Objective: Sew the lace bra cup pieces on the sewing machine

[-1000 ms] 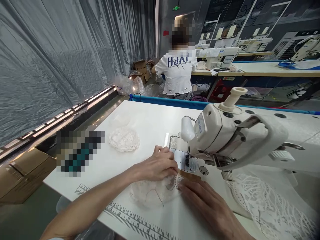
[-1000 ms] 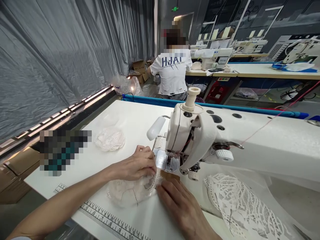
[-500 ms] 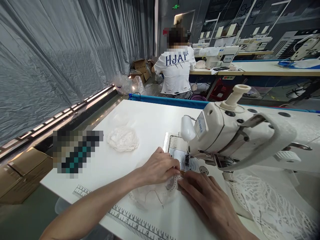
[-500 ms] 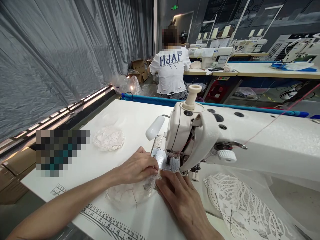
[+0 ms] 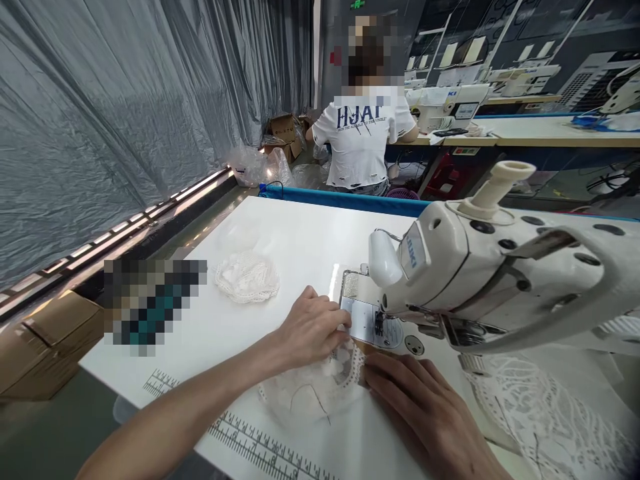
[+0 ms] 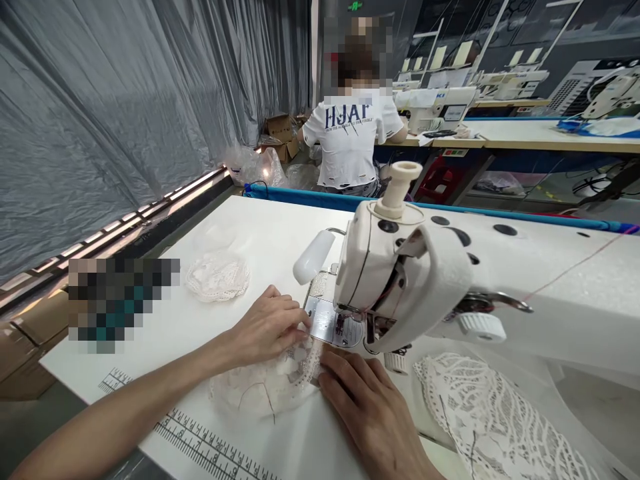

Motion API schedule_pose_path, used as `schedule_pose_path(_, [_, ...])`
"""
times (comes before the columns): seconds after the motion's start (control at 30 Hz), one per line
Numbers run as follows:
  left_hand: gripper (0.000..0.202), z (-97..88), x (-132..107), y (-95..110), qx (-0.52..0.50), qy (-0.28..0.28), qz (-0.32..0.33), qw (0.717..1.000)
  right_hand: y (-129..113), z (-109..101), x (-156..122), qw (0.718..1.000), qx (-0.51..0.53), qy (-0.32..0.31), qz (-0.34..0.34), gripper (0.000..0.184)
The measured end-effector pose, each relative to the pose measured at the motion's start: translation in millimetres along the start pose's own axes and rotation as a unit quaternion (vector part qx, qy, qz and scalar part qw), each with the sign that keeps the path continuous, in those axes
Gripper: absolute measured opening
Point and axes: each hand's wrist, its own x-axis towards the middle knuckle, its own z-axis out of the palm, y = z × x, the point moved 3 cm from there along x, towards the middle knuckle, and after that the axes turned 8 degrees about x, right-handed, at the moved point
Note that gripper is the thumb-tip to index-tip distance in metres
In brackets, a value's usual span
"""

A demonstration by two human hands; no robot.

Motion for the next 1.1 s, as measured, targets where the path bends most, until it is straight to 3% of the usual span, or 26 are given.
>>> schedule_pose_path(0.53, [0.013, 4.6, -0.6, 1.5, 0.028, 0.011, 0.001, 1.0, 2.2, 6.0, -4.4, 0.999, 0.001, 0.017, -0.03, 0.029])
schedule_pose_path(0.73, [0.013, 9.6, 0.6, -1.9, 0.052, 0.024, 0.005, 0.998, 0.1, 9.9, -5.8, 0.998, 0.002, 0.061, -0.019, 0.032])
schedule_pose_path(0.87, [0.015, 0.0, 2.7, -4.1, 0.13, 0.108, -0.029, 0.985, -4.1, 9.7, -1.8, 0.996, -0.015, 0.083, -0.026, 0.031])
schedule_pose_path(0.97, [0.023, -11.8, -5.5, 7.6, 0.162, 0.177, -0.045, 0.97, -6.0, 7.6, -0.7, 0.994, -0.032, 0.098, -0.028, 0.031])
schedule_pose_path(1.03, [0.024, -11.6, -14.1, 21.8, 0.138, 0.155, -0.008, 0.978, -6.8, 5.5, -1.7, 0.994, -0.052, 0.091, -0.033, 0.03])
schedule_pose_path(1.1, [0.019, -5.3, -21.6, 35.1, 0.118, 0.096, 0.038, 0.988, -7.4, 4.3, -3.4, 0.995, -0.072, 0.05, -0.042, 0.027])
